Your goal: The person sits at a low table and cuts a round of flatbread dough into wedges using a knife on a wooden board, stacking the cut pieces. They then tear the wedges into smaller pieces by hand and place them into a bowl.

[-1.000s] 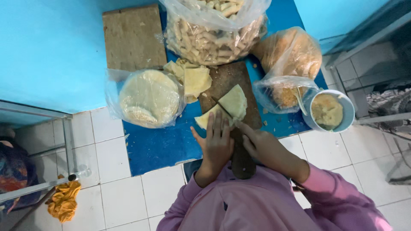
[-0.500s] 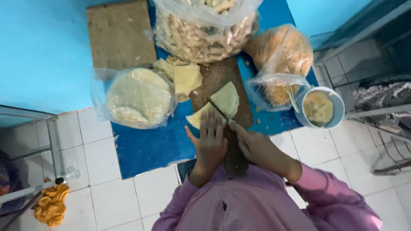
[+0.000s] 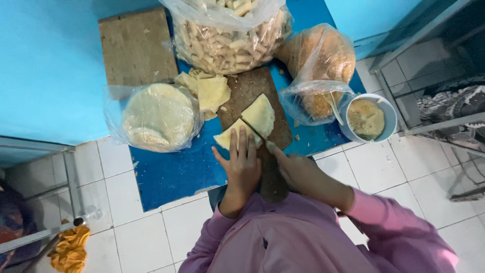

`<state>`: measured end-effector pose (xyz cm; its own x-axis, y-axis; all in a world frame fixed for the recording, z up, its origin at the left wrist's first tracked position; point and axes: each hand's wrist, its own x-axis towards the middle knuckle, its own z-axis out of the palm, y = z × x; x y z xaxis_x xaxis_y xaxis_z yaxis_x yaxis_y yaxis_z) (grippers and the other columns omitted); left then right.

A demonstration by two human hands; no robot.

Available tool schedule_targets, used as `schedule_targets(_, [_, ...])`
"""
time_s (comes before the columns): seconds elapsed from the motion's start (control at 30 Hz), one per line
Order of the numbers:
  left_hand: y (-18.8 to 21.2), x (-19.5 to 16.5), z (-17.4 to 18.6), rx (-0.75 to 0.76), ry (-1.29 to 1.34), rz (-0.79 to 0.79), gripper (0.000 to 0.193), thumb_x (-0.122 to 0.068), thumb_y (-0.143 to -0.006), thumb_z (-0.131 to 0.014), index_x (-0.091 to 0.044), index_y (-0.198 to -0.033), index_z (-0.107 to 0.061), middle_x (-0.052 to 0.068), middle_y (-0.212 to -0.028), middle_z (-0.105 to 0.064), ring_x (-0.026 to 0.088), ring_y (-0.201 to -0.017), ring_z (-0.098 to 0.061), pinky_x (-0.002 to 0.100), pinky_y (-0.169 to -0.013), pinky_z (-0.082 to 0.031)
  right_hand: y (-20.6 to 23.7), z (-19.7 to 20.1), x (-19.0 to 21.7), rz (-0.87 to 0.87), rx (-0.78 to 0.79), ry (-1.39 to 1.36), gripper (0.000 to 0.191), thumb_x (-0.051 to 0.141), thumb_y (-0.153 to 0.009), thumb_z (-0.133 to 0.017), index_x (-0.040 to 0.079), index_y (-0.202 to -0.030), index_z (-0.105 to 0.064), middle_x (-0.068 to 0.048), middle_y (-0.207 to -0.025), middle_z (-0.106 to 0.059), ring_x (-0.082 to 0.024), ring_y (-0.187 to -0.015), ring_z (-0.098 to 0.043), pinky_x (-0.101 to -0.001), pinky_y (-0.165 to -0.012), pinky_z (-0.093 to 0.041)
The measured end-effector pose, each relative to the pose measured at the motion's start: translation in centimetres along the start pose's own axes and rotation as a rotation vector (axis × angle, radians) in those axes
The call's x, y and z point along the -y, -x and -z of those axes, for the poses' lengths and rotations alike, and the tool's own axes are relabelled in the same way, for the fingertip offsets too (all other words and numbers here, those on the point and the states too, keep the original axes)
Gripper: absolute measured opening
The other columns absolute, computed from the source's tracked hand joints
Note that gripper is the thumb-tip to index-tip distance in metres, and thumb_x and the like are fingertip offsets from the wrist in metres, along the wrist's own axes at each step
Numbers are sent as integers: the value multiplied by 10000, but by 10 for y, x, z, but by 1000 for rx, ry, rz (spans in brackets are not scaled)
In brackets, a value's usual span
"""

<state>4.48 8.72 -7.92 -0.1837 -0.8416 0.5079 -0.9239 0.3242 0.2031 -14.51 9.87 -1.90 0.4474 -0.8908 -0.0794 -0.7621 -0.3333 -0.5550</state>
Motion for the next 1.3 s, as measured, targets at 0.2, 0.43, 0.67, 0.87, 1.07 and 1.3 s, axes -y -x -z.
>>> schedule_targets(0.2, [2, 0, 2, -10, -7, 34, 583, -177, -801, -675, -82, -1374, -633, 117, -1617, -444, 301, -1528, -380, 812, -1129, -87, -11, -9, -4, -74, 47, 70, 677, 130, -936, -565, 109, -1565, -315, -264, -809, -679, -460, -713, -674, -550, -619, -533])
schedule_targets(0.43, [-13, 11, 19, -64, 87, -19, 472, -178, -852, -668, -120, -1321, -662, 88, -1520, -545, 281, -1431, -473, 753, -1146, -111, 84, 42, -1, -364, 284, -73, 707, 208, -948, -534, 266, -1604, -279, -208, -685, -685, -441, -643, -692, -558, -616, -530])
schedule_targets(0.67, [-48, 30, 36, -29, 263, 139, 467, -300, -969, -705, 32, -1282, -604, 203, -1273, -564, 401, -1189, -516, 521, -990, -391, 75, 95, -8, -399, 115, -163, 656, 262, -961, -530, 244, -1577, -305, -208, -632, -692, -404, -596, -698, -523, -554, -534])
schedule_targets(0.87, [-61, 41, 37, 118, 386, 212, 431, -279, -828, -786, -7, -1107, -600, 186, -1094, -594, 411, -1062, -538, 491, -868, -418, 35, 70, -35, -153, -143, -90, 655, 213, -945, -581, 99, -1522, -293, -190, -700, -707, -421, -627, -686, -541, -555, -501])
schedule_targets(1.07, [-63, 67, 50, 263, 791, 241, 424, -135, -796, -864, -52, -1017, -513, 92, -913, -603, 304, -838, -617, 346, -746, -515, -5, 46, -50, -96, -296, 147, 750, 195, -923, -636, 84, -1573, -278, -205, -923, -711, -410, -682, -688, -509, -561, -529])
schedule_targets(1.3, [-74, 58, 31, 81, 1222, 467, 450, -90, -854, -821, -88, -1152, -484, -21, -909, -530, 68, -794, -557, 241, -642, -478, -30, 36, -50, 36, -418, 183, 764, 195, -876, -698, 37, -1524, -324, -337, -1513, -476, -413, -836, -695, -451, -590, -563])
